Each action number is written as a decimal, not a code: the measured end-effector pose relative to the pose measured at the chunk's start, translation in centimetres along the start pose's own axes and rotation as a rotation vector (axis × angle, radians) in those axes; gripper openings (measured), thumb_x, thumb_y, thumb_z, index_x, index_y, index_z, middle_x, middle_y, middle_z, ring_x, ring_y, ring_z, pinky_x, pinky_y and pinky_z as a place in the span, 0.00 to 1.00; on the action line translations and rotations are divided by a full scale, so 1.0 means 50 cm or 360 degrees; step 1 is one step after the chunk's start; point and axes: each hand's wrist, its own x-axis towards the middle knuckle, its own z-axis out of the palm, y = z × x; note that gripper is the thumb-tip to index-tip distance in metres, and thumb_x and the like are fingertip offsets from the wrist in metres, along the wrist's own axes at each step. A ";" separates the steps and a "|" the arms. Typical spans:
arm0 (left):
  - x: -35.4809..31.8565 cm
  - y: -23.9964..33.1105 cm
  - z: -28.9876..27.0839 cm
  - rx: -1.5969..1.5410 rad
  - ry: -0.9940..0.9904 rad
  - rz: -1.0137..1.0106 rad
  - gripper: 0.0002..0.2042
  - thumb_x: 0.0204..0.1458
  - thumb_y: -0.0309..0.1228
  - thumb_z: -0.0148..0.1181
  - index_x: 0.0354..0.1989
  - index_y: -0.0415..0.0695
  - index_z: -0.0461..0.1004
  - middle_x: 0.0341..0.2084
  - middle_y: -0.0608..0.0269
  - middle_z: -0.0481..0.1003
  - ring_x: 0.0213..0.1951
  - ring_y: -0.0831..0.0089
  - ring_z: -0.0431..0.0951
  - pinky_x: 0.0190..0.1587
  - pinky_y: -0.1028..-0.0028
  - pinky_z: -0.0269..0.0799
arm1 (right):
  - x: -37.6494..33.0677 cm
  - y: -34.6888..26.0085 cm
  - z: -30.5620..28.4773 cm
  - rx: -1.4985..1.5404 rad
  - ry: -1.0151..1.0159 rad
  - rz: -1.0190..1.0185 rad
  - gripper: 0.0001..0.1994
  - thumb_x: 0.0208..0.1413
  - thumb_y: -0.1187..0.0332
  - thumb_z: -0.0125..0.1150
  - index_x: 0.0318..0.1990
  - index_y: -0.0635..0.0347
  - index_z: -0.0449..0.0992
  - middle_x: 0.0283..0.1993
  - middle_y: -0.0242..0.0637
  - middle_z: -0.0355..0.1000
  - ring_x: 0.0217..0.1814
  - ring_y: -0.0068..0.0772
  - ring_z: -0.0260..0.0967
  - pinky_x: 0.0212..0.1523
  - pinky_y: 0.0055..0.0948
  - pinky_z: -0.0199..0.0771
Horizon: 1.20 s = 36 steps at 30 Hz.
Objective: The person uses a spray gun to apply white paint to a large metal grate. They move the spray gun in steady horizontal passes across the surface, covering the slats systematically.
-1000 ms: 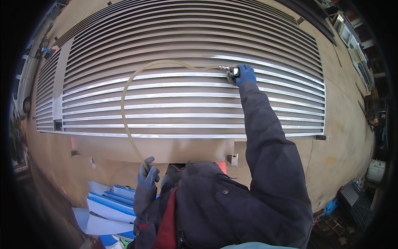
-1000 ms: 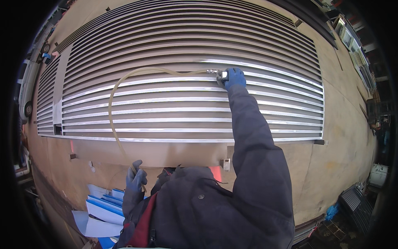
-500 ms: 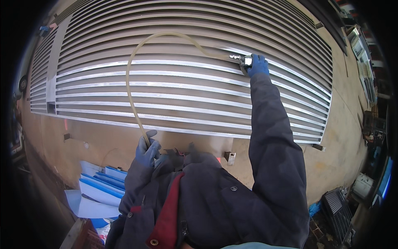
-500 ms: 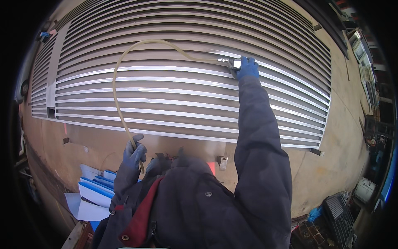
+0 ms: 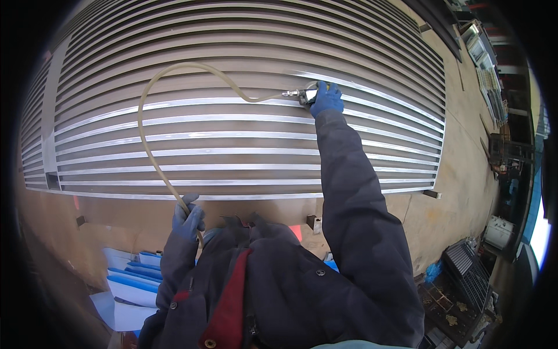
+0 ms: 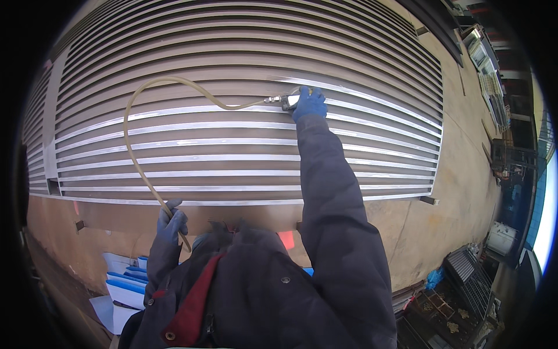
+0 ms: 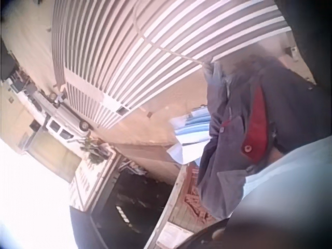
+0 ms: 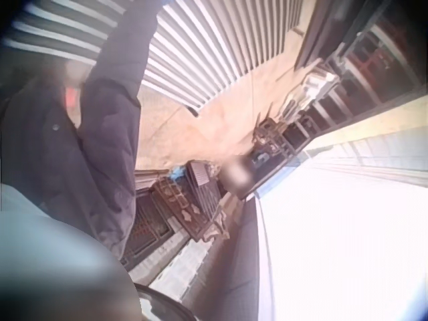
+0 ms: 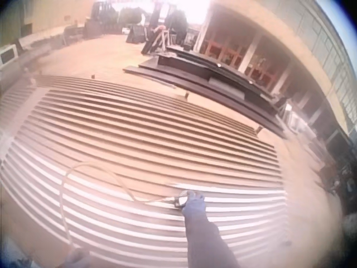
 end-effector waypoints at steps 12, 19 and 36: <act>0.021 0.011 0.032 -0.0022 -0.0196 -0.0143 0.19 0.67 0.31 0.61 0.63 0.42 0.68 0.30 0.68 0.71 0.24 0.84 0.68 0.26 0.80 0.67 | 0.033 0.134 -0.054 -0.0057 -0.0100 0.0467 0.31 0.50 0.59 0.77 0.62 0.40 0.72 0.68 0.52 0.63 0.69 0.60 0.67 0.65 0.50 0.75; 0.025 0.018 0.010 0.0038 -0.0053 -0.0132 0.20 0.67 0.30 0.60 0.64 0.42 0.66 0.31 0.66 0.71 0.26 0.82 0.70 0.28 0.79 0.69 | 0.023 -0.054 -0.020 -0.0034 -0.0092 0.0127 0.38 0.45 0.44 0.81 0.63 0.40 0.70 0.66 0.49 0.63 0.69 0.57 0.66 0.59 0.53 0.80; 0.015 0.035 0.051 0.0070 -0.0147 -0.0213 0.18 0.68 0.31 0.60 0.64 0.43 0.67 0.30 0.69 0.71 0.26 0.85 0.67 0.26 0.81 0.63 | 0.063 0.073 -0.106 0.0004 -0.0197 0.0457 0.33 0.53 0.43 0.74 0.61 0.48 0.74 0.63 0.52 0.67 0.68 0.60 0.69 0.64 0.51 0.76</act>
